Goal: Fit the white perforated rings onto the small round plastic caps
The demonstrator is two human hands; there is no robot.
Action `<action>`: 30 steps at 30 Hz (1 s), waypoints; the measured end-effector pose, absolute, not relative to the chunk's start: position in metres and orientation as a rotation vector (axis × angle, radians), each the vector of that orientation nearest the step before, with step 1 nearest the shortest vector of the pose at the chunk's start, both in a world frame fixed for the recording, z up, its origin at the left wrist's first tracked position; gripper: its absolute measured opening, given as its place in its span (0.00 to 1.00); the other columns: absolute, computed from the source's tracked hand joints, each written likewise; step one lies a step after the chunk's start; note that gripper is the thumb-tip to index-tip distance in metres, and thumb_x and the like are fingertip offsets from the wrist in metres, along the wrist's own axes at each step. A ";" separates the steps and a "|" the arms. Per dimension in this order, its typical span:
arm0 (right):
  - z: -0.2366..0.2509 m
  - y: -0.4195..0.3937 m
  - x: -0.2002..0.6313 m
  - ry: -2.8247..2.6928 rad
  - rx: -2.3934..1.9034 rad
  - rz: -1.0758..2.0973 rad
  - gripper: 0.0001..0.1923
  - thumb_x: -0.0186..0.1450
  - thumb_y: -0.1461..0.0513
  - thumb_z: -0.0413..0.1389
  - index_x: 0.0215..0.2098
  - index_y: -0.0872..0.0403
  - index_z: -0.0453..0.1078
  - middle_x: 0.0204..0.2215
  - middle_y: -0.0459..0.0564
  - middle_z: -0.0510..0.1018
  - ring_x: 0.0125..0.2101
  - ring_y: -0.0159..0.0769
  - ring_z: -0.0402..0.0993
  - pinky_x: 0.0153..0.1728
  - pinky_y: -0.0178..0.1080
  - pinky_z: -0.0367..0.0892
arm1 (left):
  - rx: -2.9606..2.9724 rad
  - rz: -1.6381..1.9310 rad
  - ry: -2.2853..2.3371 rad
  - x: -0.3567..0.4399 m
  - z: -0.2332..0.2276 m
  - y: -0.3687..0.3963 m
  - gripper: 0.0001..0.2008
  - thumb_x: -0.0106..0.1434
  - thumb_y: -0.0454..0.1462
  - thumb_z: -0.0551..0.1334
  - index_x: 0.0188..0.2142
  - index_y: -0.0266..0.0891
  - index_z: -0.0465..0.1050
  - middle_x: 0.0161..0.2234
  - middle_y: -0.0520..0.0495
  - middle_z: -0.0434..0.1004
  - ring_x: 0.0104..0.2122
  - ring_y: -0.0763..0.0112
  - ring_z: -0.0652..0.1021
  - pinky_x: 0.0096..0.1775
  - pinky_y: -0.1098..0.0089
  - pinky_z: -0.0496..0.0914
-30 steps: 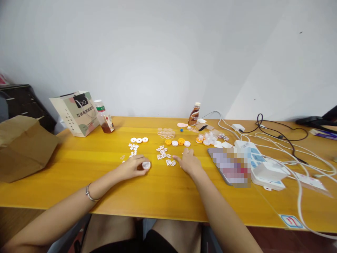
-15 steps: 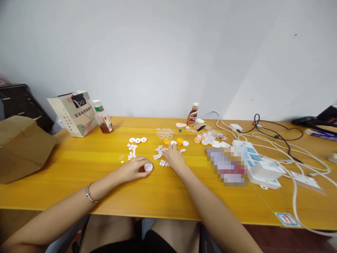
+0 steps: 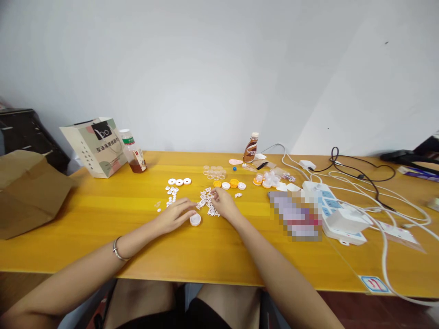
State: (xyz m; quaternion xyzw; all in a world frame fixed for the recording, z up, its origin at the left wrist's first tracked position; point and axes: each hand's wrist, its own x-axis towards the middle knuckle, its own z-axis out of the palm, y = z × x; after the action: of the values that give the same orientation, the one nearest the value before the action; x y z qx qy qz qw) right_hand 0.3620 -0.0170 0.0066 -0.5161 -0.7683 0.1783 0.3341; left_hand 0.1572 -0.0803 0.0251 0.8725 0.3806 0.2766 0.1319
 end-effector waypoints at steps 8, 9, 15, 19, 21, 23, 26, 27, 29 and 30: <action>0.012 -0.019 0.367 -1.910 -1.316 0.548 0.09 0.55 0.67 0.49 0.34 0.56 0.64 0.23 0.43 0.68 0.23 0.28 0.65 0.26 0.31 0.61 | 2.734 0.778 1.066 0.152 0.007 -0.058 0.16 0.63 0.34 0.49 0.50 0.43 0.64 0.45 0.45 0.68 0.44 0.66 0.68 0.45 0.66 0.62; 0.012 -0.018 0.368 -1.912 -1.322 0.534 0.08 0.55 0.66 0.49 0.34 0.56 0.64 0.23 0.44 0.68 0.23 0.29 0.65 0.26 0.31 0.61 | 2.749 0.763 1.067 0.152 0.007 -0.058 0.16 0.63 0.35 0.50 0.49 0.43 0.64 0.45 0.45 0.68 0.43 0.65 0.68 0.45 0.65 0.62; 0.006 -0.016 0.369 -2.036 -1.342 0.374 0.07 0.54 0.62 0.54 0.31 0.57 0.67 0.24 0.46 0.69 0.23 0.30 0.63 0.26 0.33 0.61 | 2.767 0.765 1.052 0.152 0.006 -0.057 0.13 0.62 0.35 0.51 0.44 0.41 0.68 0.41 0.45 0.71 0.41 0.66 0.70 0.43 0.66 0.63; 0.005 -0.017 0.369 -2.087 -1.344 0.323 0.05 0.56 0.63 0.52 0.26 0.57 0.68 0.21 0.46 0.70 0.23 0.30 0.64 0.25 0.32 0.59 | 2.744 0.806 1.059 0.151 0.001 -0.053 0.10 0.62 0.35 0.52 0.40 0.40 0.70 0.37 0.45 0.72 0.38 0.67 0.71 0.41 0.68 0.64; 0.006 -0.018 0.370 -2.085 -1.347 0.306 0.06 0.56 0.63 0.52 0.24 0.57 0.68 0.20 0.46 0.69 0.22 0.30 0.64 0.24 0.32 0.58 | 2.726 0.836 1.079 0.150 -0.001 -0.051 0.09 0.61 0.35 0.53 0.37 0.40 0.70 0.35 0.46 0.72 0.37 0.68 0.71 0.40 0.68 0.64; 0.008 -0.018 0.371 -2.075 -1.351 0.293 0.08 0.56 0.62 0.51 0.22 0.56 0.67 0.19 0.46 0.69 0.22 0.30 0.64 0.24 0.32 0.57 | 2.711 0.846 1.087 0.149 -0.001 -0.051 0.08 0.61 0.35 0.53 0.36 0.40 0.70 0.33 0.46 0.71 0.36 0.68 0.71 0.40 0.68 0.64; 0.013 -0.021 0.371 -2.043 -1.354 0.275 0.10 0.57 0.61 0.50 0.21 0.56 0.67 0.19 0.47 0.70 0.22 0.31 0.64 0.25 0.33 0.58 | 2.670 0.875 1.089 0.149 0.003 -0.054 0.07 0.61 0.35 0.53 0.35 0.39 0.69 0.34 0.46 0.70 0.36 0.69 0.71 0.40 0.69 0.64; 0.016 -0.023 0.370 -2.012 -1.348 0.291 0.10 0.57 0.61 0.50 0.21 0.56 0.68 0.19 0.47 0.70 0.23 0.31 0.65 0.25 0.33 0.59 | 2.648 0.894 1.090 0.149 0.005 -0.056 0.08 0.61 0.35 0.52 0.35 0.39 0.69 0.35 0.46 0.70 0.37 0.69 0.70 0.40 0.69 0.64; 0.021 -0.028 0.366 -1.903 -1.308 0.398 0.09 0.57 0.60 0.50 0.23 0.56 0.68 0.21 0.48 0.72 0.23 0.31 0.66 0.26 0.33 0.60 | 2.585 0.947 1.101 0.150 0.008 -0.058 0.07 0.61 0.35 0.51 0.35 0.39 0.68 0.36 0.45 0.70 0.37 0.69 0.70 0.40 0.69 0.65; 0.023 -0.031 0.364 -1.841 -1.274 0.489 0.09 0.56 0.59 0.50 0.25 0.56 0.69 0.23 0.48 0.73 0.24 0.32 0.67 0.26 0.34 0.61 | 2.543 0.976 1.113 0.151 0.009 -0.059 0.07 0.61 0.35 0.51 0.35 0.38 0.67 0.35 0.45 0.70 0.36 0.69 0.71 0.39 0.69 0.65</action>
State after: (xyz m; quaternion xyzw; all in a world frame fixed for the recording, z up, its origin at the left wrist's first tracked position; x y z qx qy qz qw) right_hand 0.3635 -0.0314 0.0229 -0.5064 -0.7319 0.1946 0.4123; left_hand 0.1506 -0.0588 0.0089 0.8600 0.3763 0.3302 0.0993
